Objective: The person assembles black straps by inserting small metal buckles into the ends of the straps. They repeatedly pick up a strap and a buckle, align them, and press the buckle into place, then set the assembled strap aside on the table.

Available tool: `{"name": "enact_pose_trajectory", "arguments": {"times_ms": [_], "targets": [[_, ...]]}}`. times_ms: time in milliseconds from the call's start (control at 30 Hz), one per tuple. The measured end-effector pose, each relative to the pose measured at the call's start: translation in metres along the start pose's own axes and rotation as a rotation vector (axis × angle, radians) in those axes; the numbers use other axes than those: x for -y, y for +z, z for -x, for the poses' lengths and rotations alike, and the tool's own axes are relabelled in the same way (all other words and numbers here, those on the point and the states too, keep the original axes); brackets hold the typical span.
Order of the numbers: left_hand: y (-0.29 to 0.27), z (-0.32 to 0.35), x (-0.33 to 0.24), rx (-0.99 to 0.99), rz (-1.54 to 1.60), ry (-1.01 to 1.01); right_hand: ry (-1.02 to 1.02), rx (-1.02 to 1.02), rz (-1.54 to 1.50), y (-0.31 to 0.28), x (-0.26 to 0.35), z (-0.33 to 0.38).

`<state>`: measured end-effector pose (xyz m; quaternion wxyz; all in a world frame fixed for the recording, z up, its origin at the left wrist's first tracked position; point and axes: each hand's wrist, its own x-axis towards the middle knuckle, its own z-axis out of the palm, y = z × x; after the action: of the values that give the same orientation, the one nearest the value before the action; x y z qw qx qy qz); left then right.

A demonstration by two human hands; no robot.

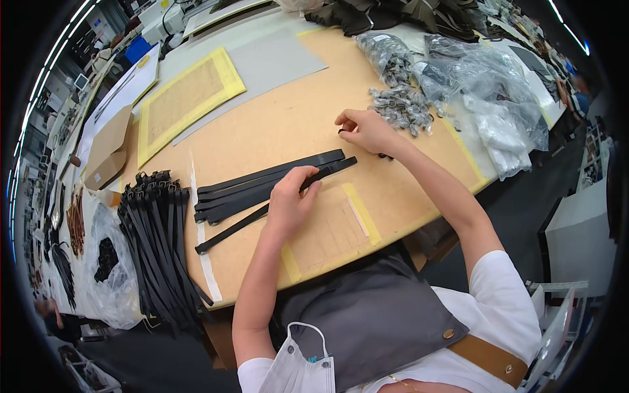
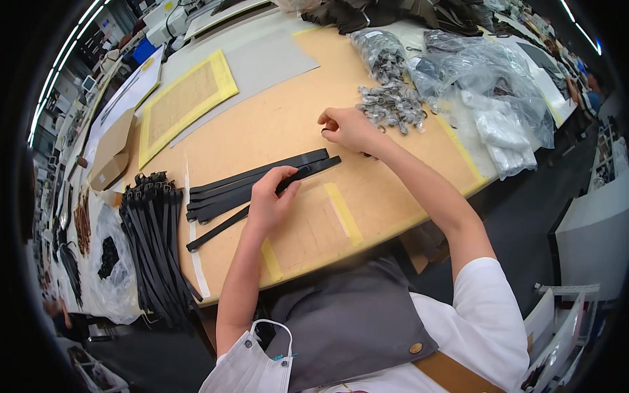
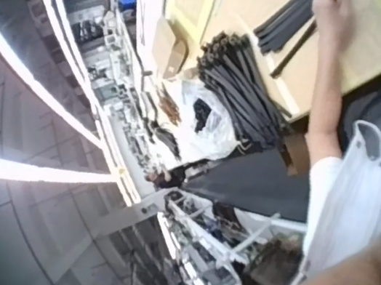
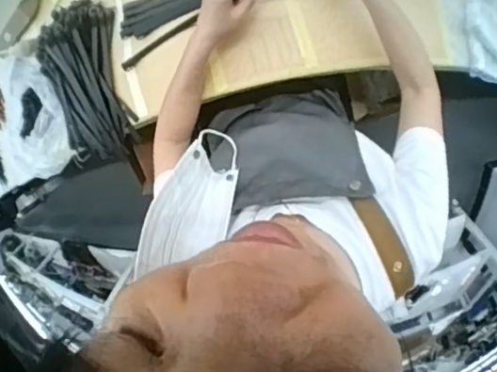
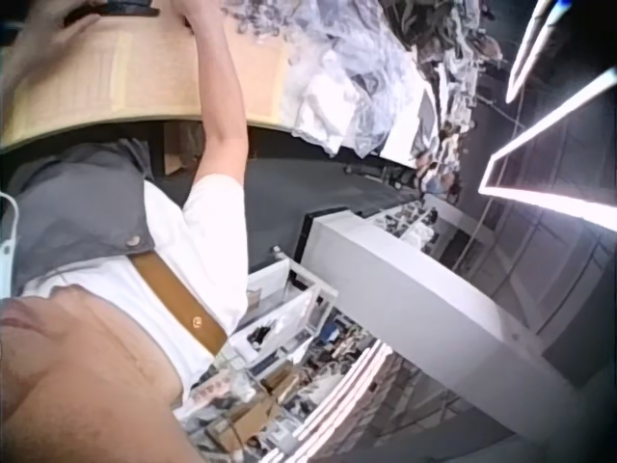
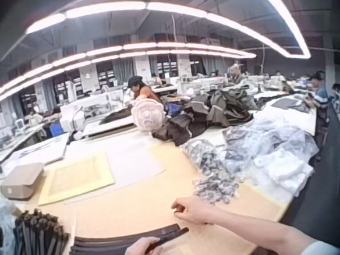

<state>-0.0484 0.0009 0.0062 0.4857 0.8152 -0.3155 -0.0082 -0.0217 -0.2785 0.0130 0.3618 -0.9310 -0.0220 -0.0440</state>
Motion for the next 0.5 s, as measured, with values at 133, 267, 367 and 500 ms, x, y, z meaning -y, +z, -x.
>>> {"name": "enact_pose_trajectory", "arguments": {"times_ms": [133,267,367,500], "targets": [[-0.013,-0.004,0.013,-0.06,0.157,-0.105,-0.069,0.234,-0.488,0.005,0.037,0.031],[-0.011,-0.004,0.017,-0.027,0.229,-0.093,-0.087,0.274,-0.764,0.019,0.036,0.042],[-0.01,-0.003,0.016,-0.007,0.18,-0.102,-0.038,0.267,-0.916,0.027,0.037,0.044],[-0.011,-0.005,0.014,-0.025,0.151,-0.069,-0.07,0.335,-0.965,0.035,0.021,0.039]]}}
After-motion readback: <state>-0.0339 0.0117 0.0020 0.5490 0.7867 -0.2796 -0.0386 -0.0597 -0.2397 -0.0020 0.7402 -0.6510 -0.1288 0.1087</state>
